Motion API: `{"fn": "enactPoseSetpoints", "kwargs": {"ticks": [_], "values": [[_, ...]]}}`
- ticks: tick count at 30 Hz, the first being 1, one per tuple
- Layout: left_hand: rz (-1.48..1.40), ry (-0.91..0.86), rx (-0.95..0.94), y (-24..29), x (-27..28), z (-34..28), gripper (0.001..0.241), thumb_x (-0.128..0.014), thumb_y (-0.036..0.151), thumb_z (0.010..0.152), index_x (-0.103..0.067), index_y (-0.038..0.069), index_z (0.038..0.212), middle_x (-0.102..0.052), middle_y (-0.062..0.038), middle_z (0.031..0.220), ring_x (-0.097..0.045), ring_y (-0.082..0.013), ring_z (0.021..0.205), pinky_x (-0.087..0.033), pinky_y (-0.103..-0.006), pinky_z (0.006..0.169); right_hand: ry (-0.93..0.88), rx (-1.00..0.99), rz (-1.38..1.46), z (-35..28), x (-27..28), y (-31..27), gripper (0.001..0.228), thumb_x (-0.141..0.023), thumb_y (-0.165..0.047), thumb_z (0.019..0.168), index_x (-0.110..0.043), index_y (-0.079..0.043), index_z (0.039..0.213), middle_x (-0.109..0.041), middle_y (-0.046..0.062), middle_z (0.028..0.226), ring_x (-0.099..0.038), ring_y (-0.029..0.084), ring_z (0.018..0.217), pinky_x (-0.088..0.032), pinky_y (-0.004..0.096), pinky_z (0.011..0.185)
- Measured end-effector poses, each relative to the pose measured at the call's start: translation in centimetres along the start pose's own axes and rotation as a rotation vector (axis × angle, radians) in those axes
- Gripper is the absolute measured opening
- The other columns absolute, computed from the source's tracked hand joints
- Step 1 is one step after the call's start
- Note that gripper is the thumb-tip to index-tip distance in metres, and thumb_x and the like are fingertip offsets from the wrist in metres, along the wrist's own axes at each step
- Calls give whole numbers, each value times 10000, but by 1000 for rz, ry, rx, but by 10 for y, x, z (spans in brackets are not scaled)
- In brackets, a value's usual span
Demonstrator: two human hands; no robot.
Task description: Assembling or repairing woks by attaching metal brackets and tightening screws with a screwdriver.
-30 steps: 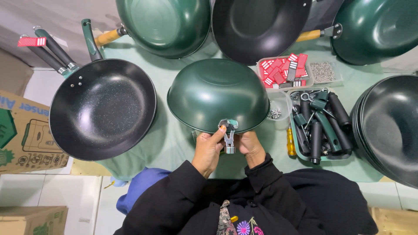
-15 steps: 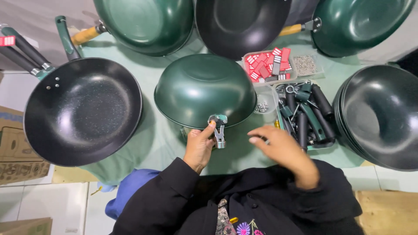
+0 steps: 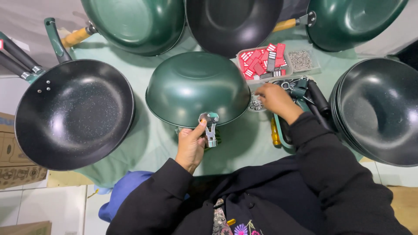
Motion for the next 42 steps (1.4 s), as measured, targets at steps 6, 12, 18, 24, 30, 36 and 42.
{"fn": "enactPoseSetpoints", "kwargs": {"ticks": [6,12,18,24,30,36,42], "values": [[-7,-2,-4,-2,5,4,256,-795,93,885,-748,61,1134,-776,-104,1003,-761,-211,854,-627,-342,742,-64,32,-138,29,-75,28,120,-735,-171,811,-755,-112,913,-700,116,876,-735,360,888,-601,476,804],[-7,-24,-7,1,3,2,249,-791,90,891,-748,38,1130,-771,-114,977,-761,-216,826,-633,-355,739,-83,-55,-107,30,-60,12,141,-650,-120,858,-747,-28,901,-709,187,855,-738,424,862,-606,516,777],[1,-25,-7,0,3,0,252,-784,93,896,-741,37,1139,-772,-109,972,-756,-203,812,-623,-333,728,-39,-74,-110,30,-60,10,150,-669,-159,848,-747,-47,909,-718,168,859,-745,421,872,-612,518,773],[19,-32,-17,3,3,2,289,-783,104,901,-731,31,1176,-768,-94,1012,-752,-196,856,-623,-356,788,-1,-62,-70,29,-56,1,171,-583,-54,900,-716,14,983,-721,217,885,-732,466,891,-609,555,794],[19,-37,-30,3,3,3,289,-770,102,911,-727,29,1187,-764,-82,1026,-744,-183,871,-621,-360,803,4,-91,-127,24,-51,-8,208,-535,-32,935,-722,-8,1024,-721,206,911,-738,443,915,-614,543,804],[17,-26,-26,8,-5,-4,246,-807,117,886,-748,26,1107,-757,-71,914,-728,-155,754,-615,-304,708,69,-160,-65,28,-40,2,119,-677,-147,892,-745,-60,935,-697,184,900,-733,433,910,-604,528,797],[6,-22,-30,1,-1,-3,226,-812,110,879,-754,18,1077,-754,-80,884,-730,-161,733,-618,-314,682,248,-237,87,11,24,-25,122,-653,-150,913,-727,-81,980,-659,210,947,-700,486,930,-571,588,813]]}}
Point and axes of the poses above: each hand's wrist, its own z-axis towards the middle knuckle, its own x-axis out of the back of the hand, y = z × x, the point moved 3 cm from there along z, towards the middle knuckle
